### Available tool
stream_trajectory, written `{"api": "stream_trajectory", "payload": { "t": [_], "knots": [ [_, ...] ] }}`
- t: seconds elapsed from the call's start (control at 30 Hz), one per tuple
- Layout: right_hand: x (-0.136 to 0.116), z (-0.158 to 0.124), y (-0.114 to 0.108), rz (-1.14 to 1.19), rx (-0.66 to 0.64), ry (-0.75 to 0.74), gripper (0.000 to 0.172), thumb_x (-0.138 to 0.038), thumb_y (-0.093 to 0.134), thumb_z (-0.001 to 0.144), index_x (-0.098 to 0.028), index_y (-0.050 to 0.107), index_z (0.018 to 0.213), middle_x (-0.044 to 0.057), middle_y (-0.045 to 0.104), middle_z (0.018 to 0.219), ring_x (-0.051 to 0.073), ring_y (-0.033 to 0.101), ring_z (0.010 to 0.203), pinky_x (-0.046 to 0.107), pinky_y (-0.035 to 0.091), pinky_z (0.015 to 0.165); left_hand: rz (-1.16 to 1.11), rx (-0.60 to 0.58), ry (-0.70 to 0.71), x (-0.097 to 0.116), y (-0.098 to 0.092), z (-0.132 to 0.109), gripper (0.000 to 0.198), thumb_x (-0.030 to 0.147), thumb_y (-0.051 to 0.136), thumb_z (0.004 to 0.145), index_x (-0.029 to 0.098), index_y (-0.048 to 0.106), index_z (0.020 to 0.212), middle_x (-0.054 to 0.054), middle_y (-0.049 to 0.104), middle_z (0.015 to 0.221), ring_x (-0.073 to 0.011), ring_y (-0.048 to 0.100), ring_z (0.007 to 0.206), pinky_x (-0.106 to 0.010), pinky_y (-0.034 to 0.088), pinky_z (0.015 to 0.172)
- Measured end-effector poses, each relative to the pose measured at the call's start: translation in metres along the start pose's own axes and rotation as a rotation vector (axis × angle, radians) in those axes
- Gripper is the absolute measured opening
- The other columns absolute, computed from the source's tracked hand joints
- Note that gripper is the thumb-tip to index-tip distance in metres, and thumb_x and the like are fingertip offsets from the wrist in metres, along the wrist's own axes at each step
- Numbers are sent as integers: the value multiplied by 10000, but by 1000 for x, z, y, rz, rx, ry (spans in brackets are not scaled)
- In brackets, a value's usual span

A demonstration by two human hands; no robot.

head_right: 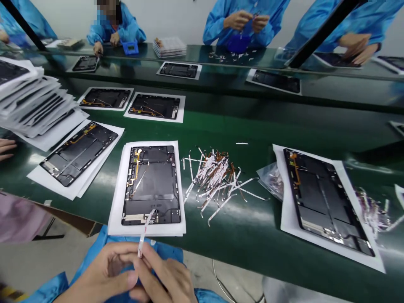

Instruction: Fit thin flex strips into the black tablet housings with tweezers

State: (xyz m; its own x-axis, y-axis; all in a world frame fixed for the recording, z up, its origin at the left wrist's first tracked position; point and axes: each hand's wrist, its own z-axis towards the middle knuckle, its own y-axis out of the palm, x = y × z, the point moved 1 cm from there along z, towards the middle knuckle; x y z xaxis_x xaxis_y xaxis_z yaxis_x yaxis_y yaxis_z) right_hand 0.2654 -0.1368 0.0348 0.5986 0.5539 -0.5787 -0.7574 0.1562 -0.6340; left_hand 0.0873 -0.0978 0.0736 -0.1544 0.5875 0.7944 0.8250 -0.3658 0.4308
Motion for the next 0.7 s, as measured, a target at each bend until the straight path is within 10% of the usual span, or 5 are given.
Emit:
{"api": "stream_trajectory", "payload": {
  "t": [0.23,0.7],
  "knots": [
    [6,5,-5,301,-36,206,340,-327,439,1043,-248,632,1311,96,617,1393,214,646,1210,282,580,942,514,207,148,-14,-5,9,238,371,655,927,258,742,1117,-28,784,1038,-191,742,946,-288,577,864],
    [0,31,-29,-356,-176,-166,389,-55,341,990,-68,674,1190,132,767,1040,213,748,810,294,585,703,1142,109,727,9,3,11,226,153,463,1011,216,613,1168,-32,750,930,-162,727,792,-262,603,722]
  ]
}}
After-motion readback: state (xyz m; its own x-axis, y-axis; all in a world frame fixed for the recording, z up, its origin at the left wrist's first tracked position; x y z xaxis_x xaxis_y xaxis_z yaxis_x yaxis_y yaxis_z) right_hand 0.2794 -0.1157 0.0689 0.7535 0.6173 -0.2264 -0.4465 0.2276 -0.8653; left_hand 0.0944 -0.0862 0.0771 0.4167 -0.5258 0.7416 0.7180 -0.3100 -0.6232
